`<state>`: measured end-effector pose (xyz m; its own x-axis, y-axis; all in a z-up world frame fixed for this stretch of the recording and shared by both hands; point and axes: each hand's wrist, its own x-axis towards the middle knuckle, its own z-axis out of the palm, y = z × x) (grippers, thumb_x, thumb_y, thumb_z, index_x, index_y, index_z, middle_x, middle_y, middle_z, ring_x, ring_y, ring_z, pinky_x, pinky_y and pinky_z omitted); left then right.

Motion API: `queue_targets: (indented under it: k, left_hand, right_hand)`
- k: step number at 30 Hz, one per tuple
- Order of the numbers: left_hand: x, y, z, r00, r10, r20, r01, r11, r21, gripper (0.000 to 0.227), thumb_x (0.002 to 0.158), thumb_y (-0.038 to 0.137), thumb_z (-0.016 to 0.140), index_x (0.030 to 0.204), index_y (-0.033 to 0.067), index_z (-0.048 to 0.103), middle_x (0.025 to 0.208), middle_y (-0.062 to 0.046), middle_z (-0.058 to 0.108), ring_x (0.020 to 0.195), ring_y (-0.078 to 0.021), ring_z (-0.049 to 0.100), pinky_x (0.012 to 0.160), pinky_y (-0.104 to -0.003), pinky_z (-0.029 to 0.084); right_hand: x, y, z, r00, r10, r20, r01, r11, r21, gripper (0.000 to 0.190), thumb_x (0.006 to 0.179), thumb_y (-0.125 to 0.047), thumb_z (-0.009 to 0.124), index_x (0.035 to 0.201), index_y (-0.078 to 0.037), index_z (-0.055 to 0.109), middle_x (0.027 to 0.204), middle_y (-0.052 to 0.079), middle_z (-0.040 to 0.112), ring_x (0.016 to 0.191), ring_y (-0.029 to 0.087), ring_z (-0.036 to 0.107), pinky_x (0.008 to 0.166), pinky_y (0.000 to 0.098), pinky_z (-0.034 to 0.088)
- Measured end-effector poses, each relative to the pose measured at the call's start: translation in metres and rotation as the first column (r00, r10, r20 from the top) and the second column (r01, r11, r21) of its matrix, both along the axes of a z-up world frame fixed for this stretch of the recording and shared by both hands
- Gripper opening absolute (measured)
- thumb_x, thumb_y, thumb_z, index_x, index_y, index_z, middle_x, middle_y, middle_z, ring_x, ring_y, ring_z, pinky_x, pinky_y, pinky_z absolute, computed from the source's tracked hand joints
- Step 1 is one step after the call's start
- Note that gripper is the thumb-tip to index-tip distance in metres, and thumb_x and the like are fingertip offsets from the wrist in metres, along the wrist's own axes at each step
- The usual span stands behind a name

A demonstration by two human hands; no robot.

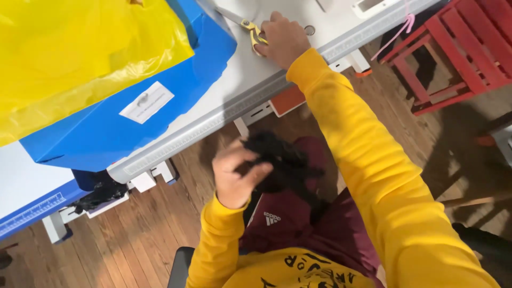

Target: Cutting a strip of black fabric and trimming it with scissors in a workshop.

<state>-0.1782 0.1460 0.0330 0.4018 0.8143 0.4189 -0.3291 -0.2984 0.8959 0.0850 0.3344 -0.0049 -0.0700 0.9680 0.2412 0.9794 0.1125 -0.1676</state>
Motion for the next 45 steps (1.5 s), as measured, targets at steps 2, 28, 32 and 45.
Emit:
queue_targets:
  k: [2,28,32,45]
  left_hand:
    - [-0.003,0.015,0.007,0.999,0.040,-0.013,-0.040,0.999,-0.025,0.014,0.083,-0.003,0.078,0.087,-0.0024,0.065,0.096,-0.012,0.072,0.086,-0.0189,0.068,0.078,-0.030,0.055]
    - [0.041,-0.008,0.015,0.985,0.170,0.039,-0.166,0.982,-0.087,0.010,0.100,-0.001,0.074,0.109,-0.0034,0.073,0.094,-0.003,0.070,0.088,-0.0074,0.063,0.081,-0.023,0.053]
    - [0.034,0.003,0.030,0.985,0.124,0.122,-0.107,0.985,-0.137,0.015,0.095,-0.004,0.073,0.110,-0.0035,0.071,0.098,-0.002,0.072,0.090,-0.0067,0.066,0.083,-0.022,0.055]
    - [0.043,0.047,0.025,0.995,0.067,0.072,-0.061,0.995,-0.083,0.021,0.089,-0.013,0.073,0.108,-0.0029,0.070,0.102,-0.007,0.073,0.093,-0.0118,0.068,0.085,-0.025,0.056]
  right_hand:
    - [-0.004,-0.007,0.004,1.000,0.012,0.019,-0.012,1.000,-0.010,0.042,0.086,-0.038,0.077,0.111,-0.005,0.070,0.110,0.019,0.065,0.083,0.039,0.068,0.074,0.0474,0.056]
    - [0.061,-0.112,0.033,0.344,0.109,-0.933,0.005,0.993,0.118,0.014,0.101,-0.002,0.075,0.105,0.003,0.062,0.088,0.001,0.062,0.078,0.007,0.057,0.069,0.0231,0.046]
    - [0.038,-0.032,0.030,0.298,0.163,-0.941,0.090,0.976,0.198,0.014,0.095,-0.003,0.076,0.106,0.002,0.068,0.090,0.004,0.074,0.079,0.010,0.070,0.069,0.0250,0.057]
    - [0.098,-0.089,0.061,0.232,0.064,-0.971,-0.117,0.992,0.038,0.022,0.091,0.003,0.074,0.113,0.000,0.070,0.101,0.007,0.078,0.086,0.012,0.076,0.081,0.0274,0.064]
